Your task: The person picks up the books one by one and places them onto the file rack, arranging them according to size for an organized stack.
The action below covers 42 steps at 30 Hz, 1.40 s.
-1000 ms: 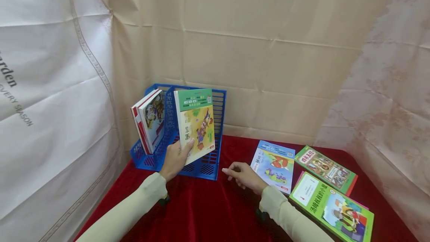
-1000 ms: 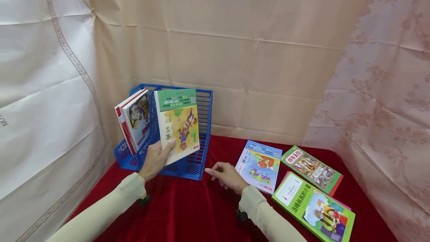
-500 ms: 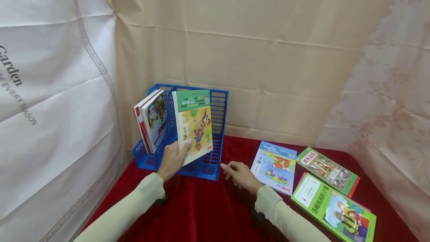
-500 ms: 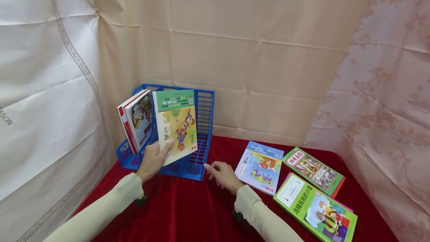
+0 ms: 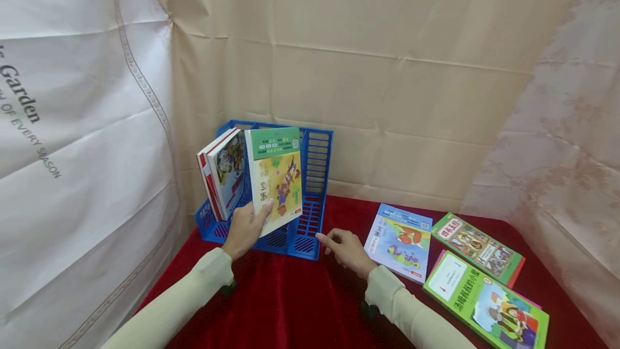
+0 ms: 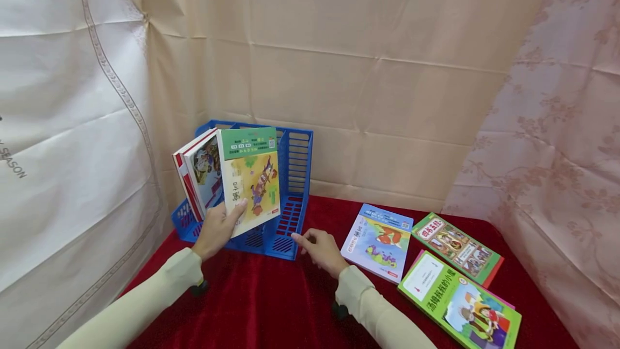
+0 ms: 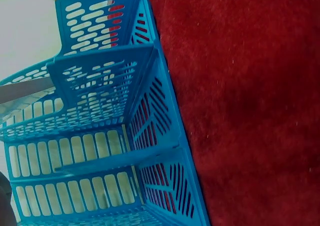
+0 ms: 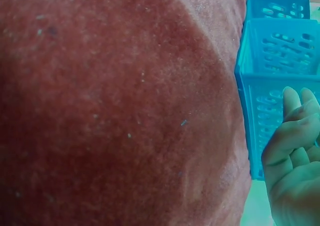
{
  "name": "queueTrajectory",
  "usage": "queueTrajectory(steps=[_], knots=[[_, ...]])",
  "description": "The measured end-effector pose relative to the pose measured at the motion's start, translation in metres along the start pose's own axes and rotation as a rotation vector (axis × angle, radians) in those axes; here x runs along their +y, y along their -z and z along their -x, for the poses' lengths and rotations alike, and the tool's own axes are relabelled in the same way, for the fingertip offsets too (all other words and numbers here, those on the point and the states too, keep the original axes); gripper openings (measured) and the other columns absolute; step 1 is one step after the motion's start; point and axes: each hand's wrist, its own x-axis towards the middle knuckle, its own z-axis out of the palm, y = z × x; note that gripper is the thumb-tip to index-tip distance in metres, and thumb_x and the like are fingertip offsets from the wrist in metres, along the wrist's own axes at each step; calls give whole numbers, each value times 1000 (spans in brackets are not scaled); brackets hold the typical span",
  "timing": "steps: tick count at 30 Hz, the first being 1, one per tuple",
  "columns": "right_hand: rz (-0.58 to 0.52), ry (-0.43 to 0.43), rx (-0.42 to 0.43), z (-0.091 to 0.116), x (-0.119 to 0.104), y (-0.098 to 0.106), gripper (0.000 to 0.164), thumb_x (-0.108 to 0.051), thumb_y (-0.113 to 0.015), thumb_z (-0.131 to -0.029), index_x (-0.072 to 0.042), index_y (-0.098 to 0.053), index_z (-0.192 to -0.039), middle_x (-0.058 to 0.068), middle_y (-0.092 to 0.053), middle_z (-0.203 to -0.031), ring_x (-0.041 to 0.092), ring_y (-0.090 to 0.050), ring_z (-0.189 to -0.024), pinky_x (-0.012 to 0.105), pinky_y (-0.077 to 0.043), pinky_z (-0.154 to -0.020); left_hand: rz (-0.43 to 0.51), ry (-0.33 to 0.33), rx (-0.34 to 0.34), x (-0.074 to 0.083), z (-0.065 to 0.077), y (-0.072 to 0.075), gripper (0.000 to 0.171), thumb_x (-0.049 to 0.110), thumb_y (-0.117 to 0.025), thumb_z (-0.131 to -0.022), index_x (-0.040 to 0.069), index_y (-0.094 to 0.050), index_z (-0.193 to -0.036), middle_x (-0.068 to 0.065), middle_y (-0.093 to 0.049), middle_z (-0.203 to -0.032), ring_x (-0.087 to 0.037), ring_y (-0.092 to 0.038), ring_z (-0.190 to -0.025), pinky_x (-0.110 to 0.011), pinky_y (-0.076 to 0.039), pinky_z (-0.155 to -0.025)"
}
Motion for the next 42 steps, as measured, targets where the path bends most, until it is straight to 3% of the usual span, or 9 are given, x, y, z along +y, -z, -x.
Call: queueTrajectory(steps=[7,14,25,36,42], knots=[[9,16,-4,0,-3,3,55,-57,-65,-96,-3,-70,-101,16,-70,-85,15,-48,-50,28,-40,-45,26,58,18,0,-3,10,49,47,-54,-106,5,-70,-124,-11,-77,-99,-17,-74,-75,-31,-57,-59],[4,8,-28,1,-4,3,55,-59,-65,-96,-4,-70,-102,14,-71,-88,15,-49,-52,27,-40,-46,-3,147,54,-7,-4,22,58,55,-53,-104,2,-69,-123,-14,-76,-96,-19,-72,-72,-31,-55,-56],[-16,4,-35,-1,6,1,55,-62,-64,-95,-7,-70,-99,17,-69,-85,15,-47,-49,27,-39,-45,-38,220,99,-18,-2,46,66,58,-51,-103,-3,-65,-125,-20,-75,-100,-24,-74,-74,-29,-57,-57],[-40,-5,-49,3,8,5,56,-61,-64,-95,-6,-70,-101,18,-66,-83,16,-46,-49,28,-40,-45,-149,179,235,-31,-5,62,56,50,-57,-103,-4,-72,-108,-20,-74,-87,-14,-66,-64,-24,-50,-51],[-46,-21,-44,4,8,4,55,-60,-64,-95,-6,-71,-101,15,-69,-86,15,-46,-50,26,-40,-45,-163,177,247,-34,-7,67,57,48,-56,-104,-6,-72,-112,-23,-75,-92,-20,-70,-68,-24,-51,-52]])
